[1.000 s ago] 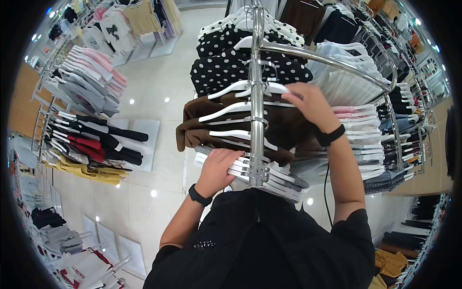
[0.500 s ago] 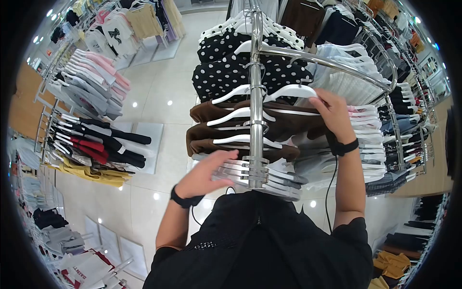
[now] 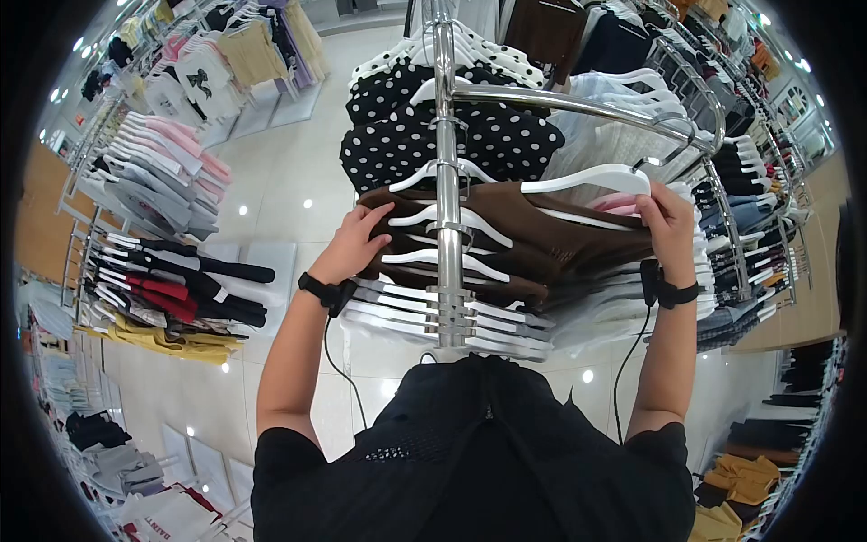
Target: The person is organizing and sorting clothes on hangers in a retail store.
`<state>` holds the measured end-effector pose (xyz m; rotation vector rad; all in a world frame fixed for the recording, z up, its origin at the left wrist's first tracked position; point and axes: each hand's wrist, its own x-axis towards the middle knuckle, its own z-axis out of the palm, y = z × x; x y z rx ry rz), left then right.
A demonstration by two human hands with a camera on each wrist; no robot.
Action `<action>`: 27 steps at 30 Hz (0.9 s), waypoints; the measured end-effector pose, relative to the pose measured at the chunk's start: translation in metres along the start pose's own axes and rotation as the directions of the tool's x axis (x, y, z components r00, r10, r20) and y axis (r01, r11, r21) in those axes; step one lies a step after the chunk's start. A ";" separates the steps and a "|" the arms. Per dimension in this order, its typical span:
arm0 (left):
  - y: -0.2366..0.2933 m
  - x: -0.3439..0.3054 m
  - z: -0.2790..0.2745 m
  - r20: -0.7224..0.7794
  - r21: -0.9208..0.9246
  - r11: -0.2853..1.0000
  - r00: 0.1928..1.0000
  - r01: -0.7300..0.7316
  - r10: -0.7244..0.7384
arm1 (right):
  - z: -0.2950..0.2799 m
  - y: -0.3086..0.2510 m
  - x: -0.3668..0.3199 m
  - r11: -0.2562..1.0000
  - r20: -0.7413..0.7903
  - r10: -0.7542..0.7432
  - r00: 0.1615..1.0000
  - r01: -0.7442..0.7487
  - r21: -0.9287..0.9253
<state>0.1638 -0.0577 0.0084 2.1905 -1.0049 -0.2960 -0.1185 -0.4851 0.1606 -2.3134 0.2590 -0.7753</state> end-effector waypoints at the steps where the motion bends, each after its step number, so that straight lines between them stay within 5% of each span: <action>1: -0.005 0.001 0.004 0.004 -0.003 1.000 1.000 0.001 -0.001 | -0.004 0.004 -0.003 1.000 0.002 0.004 1.000 -0.004 -0.002; 3: -0.015 0.007 0.011 -0.012 0.123 0.983 0.991 -0.133 0.136 | -0.011 0.009 -0.006 0.998 0.036 0.055 0.998 -0.054 -0.024; 5: -0.024 0.010 0.016 0.000 -0.004 0.985 0.985 -0.170 0.170 | -0.012 0.014 -0.011 0.999 0.030 0.045 0.999 -0.044 -0.018; 7: -0.002 0.004 0.008 0.304 -0.142 0.990 0.952 0.029 0.016 | -0.012 0.015 -0.011 0.999 0.025 0.038 0.999 -0.038 -0.011; 9: 0.017 -0.008 0.003 0.430 -0.199 0.954 0.895 0.226 -0.122 | -0.008 0.011 -0.012 0.996 0.077 0.087 0.993 -0.086 -0.010; 13: 0.027 -0.021 0.009 0.454 -0.239 0.953 0.889 0.187 -0.060 | 0.026 0.005 -0.007 0.991 0.256 -0.083 0.963 0.106 -0.076; 17: 0.033 -0.032 0.010 0.498 -0.295 0.914 0.862 0.277 -0.101 | 0.073 0.001 -0.009 0.996 0.428 -0.061 0.902 0.084 -0.036; 19: 0.032 -0.034 0.010 0.440 -0.285 0.952 0.897 0.107 0.031 | 0.090 -0.001 -0.011 0.997 0.415 -0.060 0.908 0.076 -0.022; 27: 0.037 -0.046 -0.002 0.396 -0.165 0.982 0.918 0.092 -0.020 | 0.107 -0.045 0.027 0.978 0.185 -0.201 0.962 0.187 0.089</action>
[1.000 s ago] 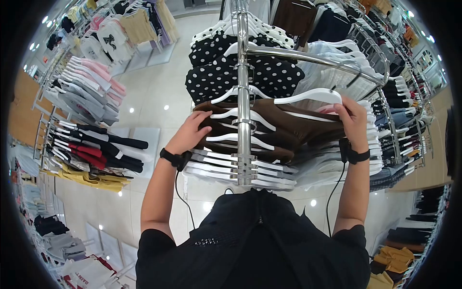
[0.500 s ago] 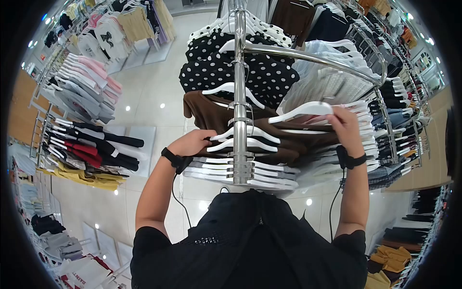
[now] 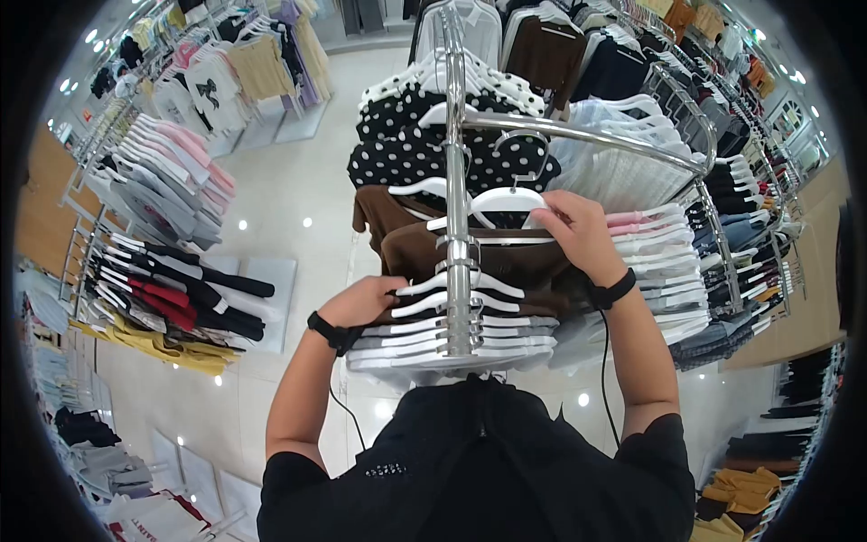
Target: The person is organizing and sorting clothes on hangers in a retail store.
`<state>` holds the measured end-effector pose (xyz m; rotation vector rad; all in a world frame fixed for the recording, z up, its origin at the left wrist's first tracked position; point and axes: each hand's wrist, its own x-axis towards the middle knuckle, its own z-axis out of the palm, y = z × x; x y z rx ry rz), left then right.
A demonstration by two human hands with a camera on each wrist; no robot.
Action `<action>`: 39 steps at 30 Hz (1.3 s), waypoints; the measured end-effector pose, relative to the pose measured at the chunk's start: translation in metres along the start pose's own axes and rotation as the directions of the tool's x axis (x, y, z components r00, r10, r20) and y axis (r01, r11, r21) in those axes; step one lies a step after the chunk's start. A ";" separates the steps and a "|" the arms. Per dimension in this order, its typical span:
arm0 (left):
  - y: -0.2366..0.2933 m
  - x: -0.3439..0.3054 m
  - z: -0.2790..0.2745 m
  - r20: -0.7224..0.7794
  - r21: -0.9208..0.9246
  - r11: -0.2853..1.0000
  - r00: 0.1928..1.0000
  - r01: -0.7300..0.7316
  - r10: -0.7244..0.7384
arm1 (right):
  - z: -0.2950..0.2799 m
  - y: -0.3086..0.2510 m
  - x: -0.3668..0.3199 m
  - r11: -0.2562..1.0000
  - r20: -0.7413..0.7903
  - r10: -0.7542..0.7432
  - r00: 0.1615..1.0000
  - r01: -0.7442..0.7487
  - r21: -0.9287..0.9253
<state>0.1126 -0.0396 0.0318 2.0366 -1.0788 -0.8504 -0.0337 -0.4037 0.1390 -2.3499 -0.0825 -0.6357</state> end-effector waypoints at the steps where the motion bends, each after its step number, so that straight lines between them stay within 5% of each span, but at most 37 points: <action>1: 0.002 -0.003 0.000 -0.020 -0.039 0.999 1.000 0.006 -0.007 | 0.001 -0.004 0.004 0.999 -0.018 0.024 1.000 -0.024 -0.024; 8: 0.001 -0.023 -0.005 -0.117 0.283 0.953 0.982 -0.110 0.148 | 0.018 0.006 0.013 1.000 -0.053 0.001 0.999 -0.001 0.002; 14: -0.001 -0.045 -0.013 -0.141 0.295 0.954 0.986 -0.044 0.089 | 0.049 0.035 0.016 0.991 0.318 -0.122 0.940 0.132 -0.010; 18: 0.001 -0.069 -0.023 -0.132 0.215 0.975 0.991 0.048 -0.019 | 0.049 0.039 0.007 0.998 0.387 0.051 0.921 -0.058 0.007; 22: -0.007 -0.097 -0.014 -0.151 0.019 0.997 0.986 -0.073 0.075 | 0.050 0.040 -0.008 0.999 0.316 0.015 0.949 -0.024 0.024; 27: -0.027 -0.111 0.028 -0.211 0.125 0.986 0.968 -0.115 0.139 | 0.032 0.003 -0.063 0.995 0.130 0.001 0.992 0.011 -0.097; 29: -0.025 -0.107 0.045 -0.236 0.094 0.990 0.964 -0.100 0.120 | 0.032 -0.011 -0.097 0.912 0.056 0.379 0.924 -0.383 0.148; 32: -0.032 -0.096 0.065 -0.251 -0.069 0.993 0.965 -0.097 0.077 | 0.055 -0.003 -0.153 0.863 0.037 0.477 0.878 -0.476 0.173; 34: -0.026 -0.093 0.074 -0.328 0.086 0.987 0.931 -0.138 0.159 | 0.078 0.011 -0.188 0.963 -0.110 0.266 0.958 -0.269 -0.010; 39: -0.037 -0.084 0.098 -0.448 0.153 0.972 0.864 -0.181 0.231 | 0.090 0.005 -0.205 0.952 -0.273 0.293 0.916 -0.306 -0.003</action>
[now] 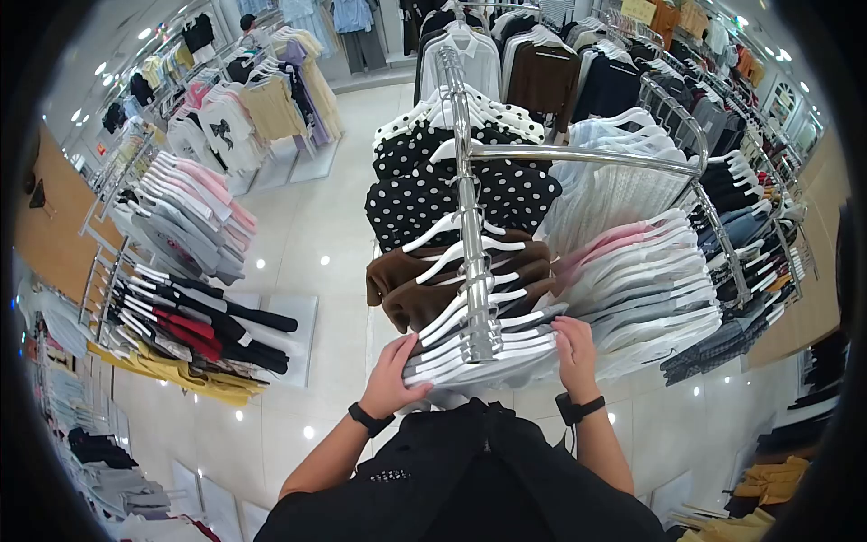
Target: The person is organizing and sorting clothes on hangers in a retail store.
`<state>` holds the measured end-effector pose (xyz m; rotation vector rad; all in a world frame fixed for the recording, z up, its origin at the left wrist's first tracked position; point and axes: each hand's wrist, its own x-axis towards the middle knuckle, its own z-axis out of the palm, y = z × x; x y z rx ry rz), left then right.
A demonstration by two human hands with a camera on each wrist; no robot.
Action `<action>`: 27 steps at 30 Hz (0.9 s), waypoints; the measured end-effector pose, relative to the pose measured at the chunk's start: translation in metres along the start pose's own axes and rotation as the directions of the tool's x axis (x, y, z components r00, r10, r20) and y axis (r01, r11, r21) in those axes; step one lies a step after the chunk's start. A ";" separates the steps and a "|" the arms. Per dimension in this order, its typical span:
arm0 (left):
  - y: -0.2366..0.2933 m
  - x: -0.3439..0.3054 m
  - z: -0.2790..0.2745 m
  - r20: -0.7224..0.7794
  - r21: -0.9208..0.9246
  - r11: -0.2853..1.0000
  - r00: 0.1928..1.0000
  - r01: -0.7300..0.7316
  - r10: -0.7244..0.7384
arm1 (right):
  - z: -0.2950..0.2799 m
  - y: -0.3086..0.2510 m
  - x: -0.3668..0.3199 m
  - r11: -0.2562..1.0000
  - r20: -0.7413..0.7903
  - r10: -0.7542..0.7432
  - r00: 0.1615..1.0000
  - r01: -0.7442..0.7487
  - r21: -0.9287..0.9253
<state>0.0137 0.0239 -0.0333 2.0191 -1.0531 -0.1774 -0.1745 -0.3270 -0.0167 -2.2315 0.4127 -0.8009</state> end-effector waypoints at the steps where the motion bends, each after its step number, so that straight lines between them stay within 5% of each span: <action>1: -0.001 0.000 0.005 -0.030 0.023 1.000 1.000 0.009 -0.009 | 0.000 0.003 -0.001 1.000 0.012 0.001 1.000 -0.001 0.004; 4: -0.003 0.000 0.014 -0.073 0.004 0.999 0.996 0.048 -0.048 | 0.002 0.014 0.004 0.999 -0.027 -0.016 1.000 0.017 0.049; 7: -0.014 0.001 0.023 -0.145 0.121 0.992 0.988 -0.025 0.043 | 0.010 0.043 0.007 0.996 -0.017 -0.080 0.997 0.081 0.032; 9: -0.023 -0.003 0.026 -0.160 0.283 0.946 0.965 -0.158 0.209 | 0.017 0.060 -0.005 0.988 -0.149 -0.141 0.979 0.150 0.047; 11: -0.028 0.001 0.028 -0.171 0.274 0.949 0.963 -0.155 0.207 | 0.016 0.056 -0.014 0.999 -0.152 -0.015 0.988 0.022 0.045; 13: -0.032 0.008 0.029 -0.173 0.244 0.953 0.959 -0.180 0.225 | 0.031 0.063 -0.027 0.956 -0.211 0.225 0.951 -0.173 0.236; 17: -0.057 0.026 0.023 -0.113 0.046 0.970 0.964 -0.237 0.241 | 0.075 0.110 -0.086 0.942 -0.284 0.336 0.898 -0.326 0.082; 20: -0.097 0.027 -0.004 0.014 -0.130 0.929 0.936 -0.348 0.352 | 0.147 0.185 -0.175 0.872 -0.056 0.419 0.907 -0.418 -0.255; 21: -0.119 0.019 -0.016 0.041 -0.170 0.931 0.941 -0.324 0.336 | 0.167 0.166 -0.184 0.857 -0.088 0.440 0.894 -0.447 -0.257; 23: -0.160 -0.002 -0.051 0.073 -0.149 0.972 0.979 -0.180 0.192 | 0.214 0.097 -0.194 0.779 0.208 0.562 0.801 -0.427 -0.458; 25: -0.210 -0.031 -0.084 0.127 -0.219 0.962 0.982 0.163 -0.138 | 0.274 0.102 -0.241 0.892 0.474 0.351 0.807 -0.134 -0.432; 27: -0.272 -0.064 -0.118 0.150 -0.140 0.955 0.959 0.263 -0.242 | 0.316 0.071 -0.219 0.888 0.478 0.374 0.795 -0.159 -0.432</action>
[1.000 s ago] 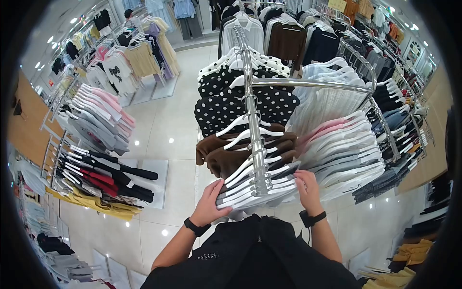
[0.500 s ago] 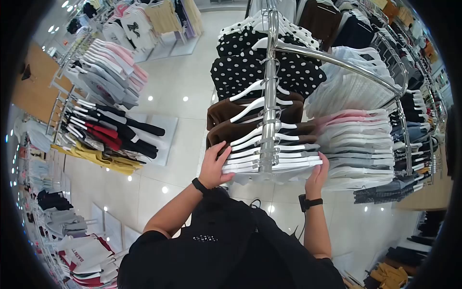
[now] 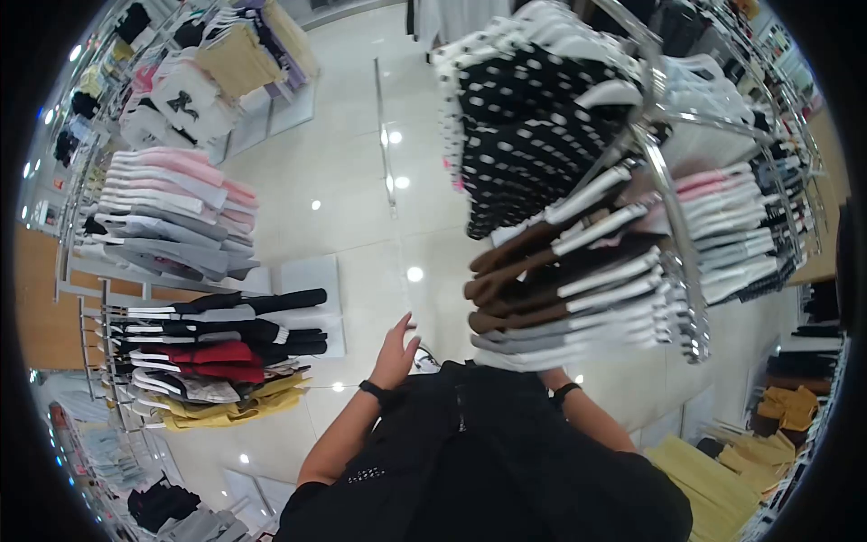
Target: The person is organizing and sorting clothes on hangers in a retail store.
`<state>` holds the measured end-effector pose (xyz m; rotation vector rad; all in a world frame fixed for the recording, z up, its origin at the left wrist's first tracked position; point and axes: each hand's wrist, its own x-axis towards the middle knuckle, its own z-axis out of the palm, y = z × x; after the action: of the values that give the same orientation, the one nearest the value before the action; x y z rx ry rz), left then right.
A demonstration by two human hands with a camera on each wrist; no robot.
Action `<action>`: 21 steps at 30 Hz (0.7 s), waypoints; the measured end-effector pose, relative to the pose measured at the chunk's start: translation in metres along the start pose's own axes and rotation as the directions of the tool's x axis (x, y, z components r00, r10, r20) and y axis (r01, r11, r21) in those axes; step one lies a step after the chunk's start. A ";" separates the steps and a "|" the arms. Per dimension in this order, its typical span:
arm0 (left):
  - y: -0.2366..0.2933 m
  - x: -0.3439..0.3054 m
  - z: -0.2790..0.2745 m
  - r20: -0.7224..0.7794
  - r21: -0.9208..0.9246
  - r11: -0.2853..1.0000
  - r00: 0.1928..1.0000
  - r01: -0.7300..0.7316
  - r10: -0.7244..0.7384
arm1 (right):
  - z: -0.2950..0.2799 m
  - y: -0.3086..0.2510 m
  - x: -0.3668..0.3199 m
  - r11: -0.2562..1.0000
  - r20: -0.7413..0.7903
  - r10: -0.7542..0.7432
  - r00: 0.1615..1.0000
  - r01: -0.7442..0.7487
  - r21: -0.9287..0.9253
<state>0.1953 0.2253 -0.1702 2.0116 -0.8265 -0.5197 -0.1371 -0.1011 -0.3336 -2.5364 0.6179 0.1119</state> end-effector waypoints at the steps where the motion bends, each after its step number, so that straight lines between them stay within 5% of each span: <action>1: -0.031 -0.008 -0.024 0.113 -0.009 0.977 0.971 0.213 -0.210 | 0.007 -0.025 0.014 0.999 0.003 0.025 1.000 -0.025 0.022; 2: -0.059 -0.013 -0.046 0.227 0.008 0.909 0.884 0.418 -0.408 | 0.017 -0.017 -0.018 0.997 0.008 0.054 0.999 -0.054 0.048; 7: -0.161 0.018 -0.115 0.286 0.142 0.911 0.866 0.386 -0.411 | 0.017 -0.081 0.095 0.933 0.059 0.282 0.958 -0.288 0.214; 15: -0.125 0.296 -0.156 0.474 0.086 0.981 0.859 0.173 -0.193 | 0.067 -0.111 0.150 0.552 0.243 0.644 0.726 -0.660 0.510; 18: -0.147 0.375 -0.179 0.539 0.041 0.969 0.811 0.243 -0.226 | 0.078 -0.161 0.201 0.390 0.325 0.705 0.630 -0.728 0.564; 20: -0.184 0.414 -0.201 0.519 0.212 0.939 0.783 0.271 -0.343 | 0.057 -0.189 0.258 0.280 0.370 0.746 0.554 -0.765 0.580; 21: -0.200 0.429 -0.218 0.517 0.286 0.925 0.772 0.251 -0.369 | 0.112 -0.161 0.238 0.266 0.366 0.758 0.540 -0.768 0.582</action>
<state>0.6995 0.1193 -0.2442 2.2268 -0.9153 -1.3241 0.1527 -0.0184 -0.4014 -1.2832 1.5347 0.1907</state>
